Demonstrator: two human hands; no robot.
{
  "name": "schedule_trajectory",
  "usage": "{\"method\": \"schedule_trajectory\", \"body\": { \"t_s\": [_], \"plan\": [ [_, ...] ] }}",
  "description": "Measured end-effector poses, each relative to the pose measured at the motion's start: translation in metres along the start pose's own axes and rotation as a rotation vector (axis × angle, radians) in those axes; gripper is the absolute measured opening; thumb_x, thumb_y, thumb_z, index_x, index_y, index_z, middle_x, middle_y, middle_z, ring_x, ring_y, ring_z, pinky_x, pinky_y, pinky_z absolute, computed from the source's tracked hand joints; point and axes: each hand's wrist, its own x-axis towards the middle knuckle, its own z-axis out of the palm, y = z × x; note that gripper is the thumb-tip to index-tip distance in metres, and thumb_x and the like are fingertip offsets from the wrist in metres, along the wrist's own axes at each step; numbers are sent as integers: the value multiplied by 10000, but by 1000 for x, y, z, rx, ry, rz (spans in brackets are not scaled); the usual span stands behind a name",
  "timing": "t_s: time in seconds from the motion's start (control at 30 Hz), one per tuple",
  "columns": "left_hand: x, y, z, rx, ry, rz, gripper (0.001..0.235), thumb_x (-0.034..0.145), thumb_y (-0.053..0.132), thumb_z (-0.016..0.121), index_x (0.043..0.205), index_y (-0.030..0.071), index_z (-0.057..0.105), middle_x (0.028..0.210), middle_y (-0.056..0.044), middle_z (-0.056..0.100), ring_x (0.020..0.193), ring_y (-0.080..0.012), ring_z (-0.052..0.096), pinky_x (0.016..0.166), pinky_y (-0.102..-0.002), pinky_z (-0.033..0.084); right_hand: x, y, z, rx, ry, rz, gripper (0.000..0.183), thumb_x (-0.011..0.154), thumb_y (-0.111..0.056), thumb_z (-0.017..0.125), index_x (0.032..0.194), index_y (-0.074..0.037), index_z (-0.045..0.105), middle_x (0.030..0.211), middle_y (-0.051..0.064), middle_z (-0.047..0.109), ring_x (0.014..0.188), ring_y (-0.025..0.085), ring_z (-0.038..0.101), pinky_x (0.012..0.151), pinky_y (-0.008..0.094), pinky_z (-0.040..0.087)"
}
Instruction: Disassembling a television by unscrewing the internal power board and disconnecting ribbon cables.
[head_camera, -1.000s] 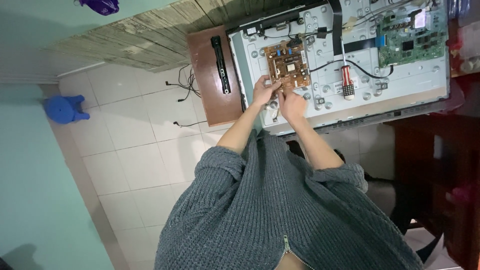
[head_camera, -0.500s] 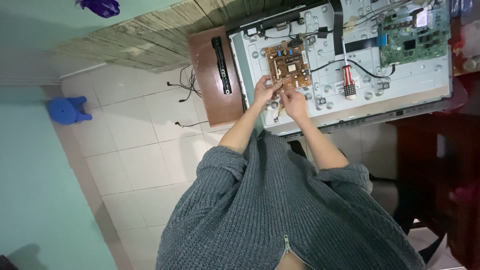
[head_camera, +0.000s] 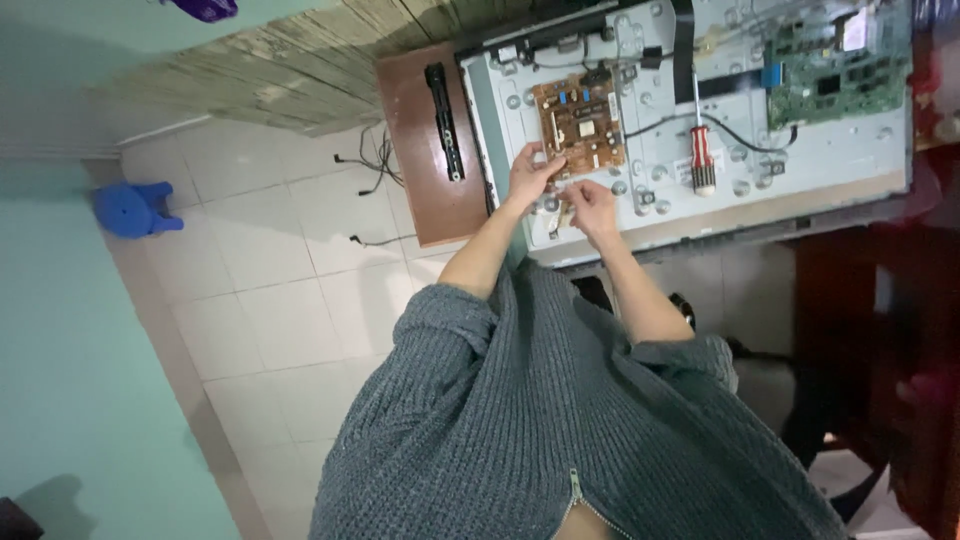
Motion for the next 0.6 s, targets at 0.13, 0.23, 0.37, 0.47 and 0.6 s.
{"method": "schedule_trajectory", "body": {
  "t_s": [0.13, 0.23, 0.37, 0.47, 0.6],
  "plan": [
    [8, -6, -4, -46, -32, -68, 506, 830, 201, 849, 1231, 90, 560, 918, -207, 731, 806, -268, 743, 558, -324, 653, 12, 14, 0, -105, 4, -51, 173, 960, -190, 642, 909, -64, 749, 786, 125, 707, 409, 170, 599, 356, 264, 451],
    [6, -4, -1, -77, -16, -81, 495, 803, 203, 872, 1191, 109, 580, 889, -199, 741, 765, -251, 748, 557, -325, 662, 13, 12, 0, -268, 22, -147, 150, 943, -235, 680, 905, -132, 782, 795, 103, 718, 710, 259, 701, 629, 348, 535],
    [-1, 4, -1, -107, -13, -85, 521, 795, 186, 876, 1204, 90, 568, 890, -210, 733, 761, -264, 747, 556, -338, 661, 13, 13, 0, -438, 63, -227, 155, 938, -285, 691, 964, -149, 763, 883, 93, 734, 859, 341, 703, 742, 429, 537],
    [1, 3, 1, -104, -2, -88, 502, 795, 174, 867, 1198, 94, 578, 883, -204, 734, 753, -263, 748, 544, -333, 661, 12, 10, -1, -457, 76, -238, 165, 929, -280, 693, 984, -135, 752, 902, 95, 742, 885, 351, 704, 754, 438, 538],
    [7, -8, 2, -120, 16, -102, 509, 787, 175, 875, 1200, 103, 587, 907, -210, 723, 762, -286, 746, 541, -345, 659, 15, 13, -7, -619, 77, -272, 171, 930, -313, 684, 978, -164, 753, 918, 60, 754, 886, 332, 717, 764, 442, 563]
  ]
}}
